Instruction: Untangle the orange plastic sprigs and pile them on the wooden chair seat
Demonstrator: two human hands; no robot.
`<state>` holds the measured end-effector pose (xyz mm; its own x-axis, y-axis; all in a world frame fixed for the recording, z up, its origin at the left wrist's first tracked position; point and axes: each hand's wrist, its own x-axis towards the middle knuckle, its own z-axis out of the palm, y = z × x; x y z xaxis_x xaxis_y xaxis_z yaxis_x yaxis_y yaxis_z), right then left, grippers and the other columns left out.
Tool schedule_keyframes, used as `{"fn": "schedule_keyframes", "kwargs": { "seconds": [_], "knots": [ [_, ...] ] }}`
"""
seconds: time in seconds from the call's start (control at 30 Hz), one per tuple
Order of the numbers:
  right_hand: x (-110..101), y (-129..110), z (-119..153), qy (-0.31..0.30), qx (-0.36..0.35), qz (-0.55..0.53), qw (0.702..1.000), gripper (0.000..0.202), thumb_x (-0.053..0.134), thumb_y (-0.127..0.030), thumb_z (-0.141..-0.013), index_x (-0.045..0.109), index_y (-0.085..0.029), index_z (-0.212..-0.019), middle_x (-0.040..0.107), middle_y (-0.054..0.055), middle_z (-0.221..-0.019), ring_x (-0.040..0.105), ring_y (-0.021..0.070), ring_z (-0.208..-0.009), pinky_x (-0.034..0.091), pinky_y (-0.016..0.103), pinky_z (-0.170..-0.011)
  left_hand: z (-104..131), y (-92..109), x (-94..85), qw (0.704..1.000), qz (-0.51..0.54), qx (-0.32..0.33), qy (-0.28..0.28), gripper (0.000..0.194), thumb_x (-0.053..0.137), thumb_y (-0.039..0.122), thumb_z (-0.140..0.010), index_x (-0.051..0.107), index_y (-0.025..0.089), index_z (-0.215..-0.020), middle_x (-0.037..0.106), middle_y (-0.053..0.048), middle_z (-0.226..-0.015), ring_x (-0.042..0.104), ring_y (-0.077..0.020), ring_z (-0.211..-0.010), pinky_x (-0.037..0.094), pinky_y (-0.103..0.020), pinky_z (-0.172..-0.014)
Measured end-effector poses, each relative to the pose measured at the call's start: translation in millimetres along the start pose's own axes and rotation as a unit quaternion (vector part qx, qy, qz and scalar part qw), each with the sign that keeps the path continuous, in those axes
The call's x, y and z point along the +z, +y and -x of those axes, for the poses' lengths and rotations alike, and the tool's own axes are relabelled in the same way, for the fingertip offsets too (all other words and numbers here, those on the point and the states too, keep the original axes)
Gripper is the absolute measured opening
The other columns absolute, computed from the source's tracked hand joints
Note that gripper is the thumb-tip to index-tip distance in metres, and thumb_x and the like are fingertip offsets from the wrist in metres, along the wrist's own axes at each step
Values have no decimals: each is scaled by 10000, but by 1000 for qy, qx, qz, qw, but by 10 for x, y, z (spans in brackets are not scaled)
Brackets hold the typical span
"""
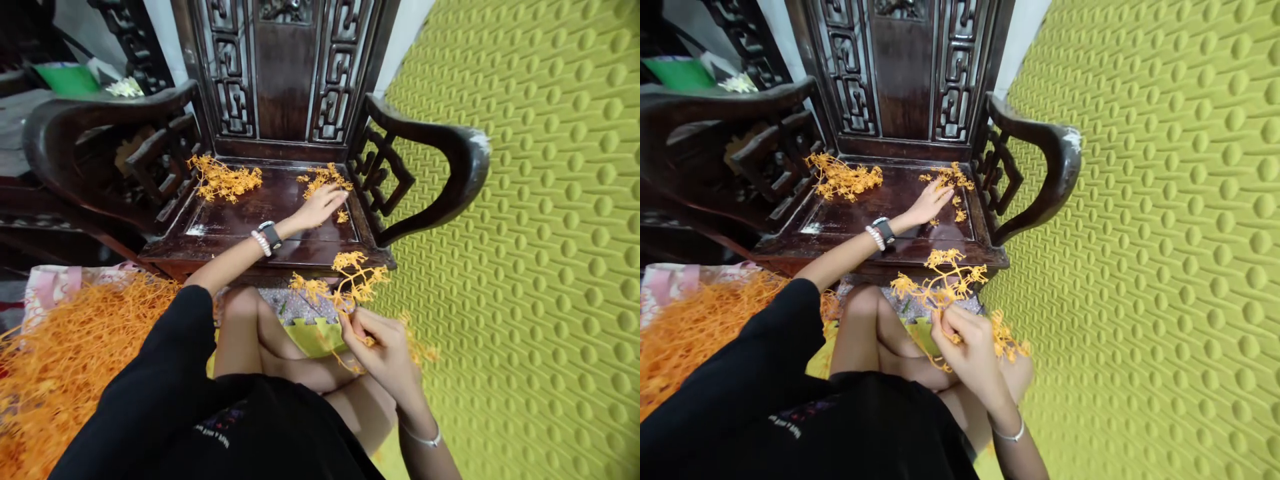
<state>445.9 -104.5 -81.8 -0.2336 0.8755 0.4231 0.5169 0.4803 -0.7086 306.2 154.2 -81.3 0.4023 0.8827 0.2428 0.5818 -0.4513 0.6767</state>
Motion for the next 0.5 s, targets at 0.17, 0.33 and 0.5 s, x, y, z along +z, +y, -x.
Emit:
{"fn": "schedule_keyframes", "kwargs": {
  "seconds": [0.17, 0.33, 0.5],
  "knots": [
    [-136, 128, -68, -48, -40, 56, 996, 385, 536, -130, -912, 290, -203, -625, 307, -52, -586, 332, 87, -534, 281, 251, -547, 912, 537, -459, 904, 86, 348, -234, 718, 350, 668, -916, 386, 177, -1439, 413, -80, -1494, 350, -221, -1386, 259, -368, -1175],
    [-192, 104, -155, -139, -161, 151, 965, 303, 478, -137, -941, 402, -191, -654, 415, -22, -611, 407, 113, -572, 316, 256, -566, 1517, 708, -510, 893, -150, 330, -265, 825, 620, 417, -876, 163, 202, -1528, 342, -138, -1525, 445, -274, -1284, 399, -389, -1007],
    [-246, -25, -152, -196, -246, 236, 920, 319, 405, -173, -977, 476, -185, -666, 499, 10, -621, 437, 146, -590, 337, 274, -563, 1566, 498, -412, 865, -218, 374, -255, 312, 524, 397, -936, 605, 141, -1096, 649, -107, -1028, 535, -246, -990, 406, -363, -840]
  ]
}}
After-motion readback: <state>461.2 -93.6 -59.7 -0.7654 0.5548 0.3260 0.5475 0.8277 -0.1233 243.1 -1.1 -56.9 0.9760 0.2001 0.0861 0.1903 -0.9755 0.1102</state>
